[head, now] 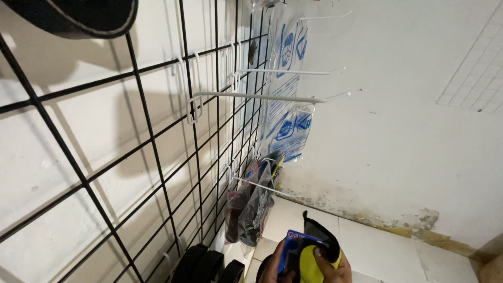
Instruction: Cleaning and organizing packaged automotive spare parts on a grid wall display rack.
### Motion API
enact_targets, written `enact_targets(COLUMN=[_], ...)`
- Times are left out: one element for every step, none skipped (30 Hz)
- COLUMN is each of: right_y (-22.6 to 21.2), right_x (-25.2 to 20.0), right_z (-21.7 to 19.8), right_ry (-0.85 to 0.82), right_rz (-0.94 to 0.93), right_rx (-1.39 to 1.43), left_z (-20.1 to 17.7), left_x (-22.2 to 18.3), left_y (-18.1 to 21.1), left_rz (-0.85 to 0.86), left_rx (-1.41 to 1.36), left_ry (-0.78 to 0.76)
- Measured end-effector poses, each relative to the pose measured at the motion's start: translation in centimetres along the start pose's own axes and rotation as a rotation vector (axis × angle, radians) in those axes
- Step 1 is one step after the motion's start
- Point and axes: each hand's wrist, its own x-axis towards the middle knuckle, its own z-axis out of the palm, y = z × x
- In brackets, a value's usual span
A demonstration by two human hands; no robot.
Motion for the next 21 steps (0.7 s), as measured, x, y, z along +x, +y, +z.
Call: enact_targets(right_y=[0.1,0.3,0.6,-0.3,-1.4,-2.4,-3.4,-4.4,-5.5,-6.6,-7.8,-9.2,-9.2,-9.3,-9.4,-8.2,-7.1,-6.1,-7.2,-8.2,-9.3], right_x=[0.9,1.2,1.7,1.5,1.4,1.0,0.6,0.2,-0.2,-0.7,-1.3,-1.6,-1.3,-0.7,-0.3,1.1,2.4,3.9,3.4,2.9,2.6], right_z=[0.1,0.1,0.0,0.9,1.7,2.4,2.8,3.1,3.4,3.5,3.7,3.9,3.2,2.7,2.2,1.0,-0.2,-1.3,-1.0,-0.7,-0.5], right_ry=[-0.009,0.105,0.219,0.214,0.213,0.218,0.222,0.140,0.058,0.063,0.009,-0.051,-0.051,-0.045,-0.040,-0.045,-0.004,0.037,0.031,0.016,0.001], right_rz=[-0.002,-0.010,-0.020,-0.004,0.061,0.128,0.146,0.151,0.156,0.169,0.203,0.233,0.242,0.185,0.128,0.128,0.108,0.082,0.076,0.139,0.203], right_rx=[-0.004,-0.074,-0.144,-0.148,-0.014,0.124,0.123,0.179,0.236,0.232,0.226,0.220,0.216,0.209,0.203,0.204,0.148,0.094,0.097,0.078,0.058], left_z=[0.5,0.9,1.5,1.4,1.4,1.4,1.3,1.4,1.4,2.0,2.6,3.2,3.6,3.9,4.2,4.6,5.0,5.3,5.8,6.2,6.6], left_x=[0.4,0.3,0.3,0.5,0.8,1.1,1.6,2.1,2.6,2.7,2.7,3.0,3.0,3.3,3.5,3.7,3.9,4.3,4.4,4.7,5.1], left_y=[-0.6,-1.2,-1.9,-0.6,0.7,2.1,3.3,4.6,5.8,6.1,6.5,6.9,7.4,7.7,8.2,8.7,9.3,9.8,9.7,9.6,9.4], left_rz=[0.002,0.002,0.003,-0.012,0.016,0.042,0.025,-0.022,-0.068,-0.083,-0.141,-0.194,-0.203,-0.165,-0.126,-0.123,-0.103,-0.076,-0.067,-0.087,-0.106], left_rx=[-0.001,-0.083,-0.166,-0.163,-0.093,-0.021,-0.015,-0.104,-0.192,-0.193,-0.285,-0.377,-0.377,-0.351,-0.324,-0.322,-0.322,-0.321,-0.318,-0.335,-0.352], left_ry=[0.010,-0.010,-0.029,-0.021,0.045,0.103,0.102,0.099,0.098,0.099,0.132,0.170,0.175,0.161,0.147,0.151,0.115,0.077,0.078,0.099,0.119])
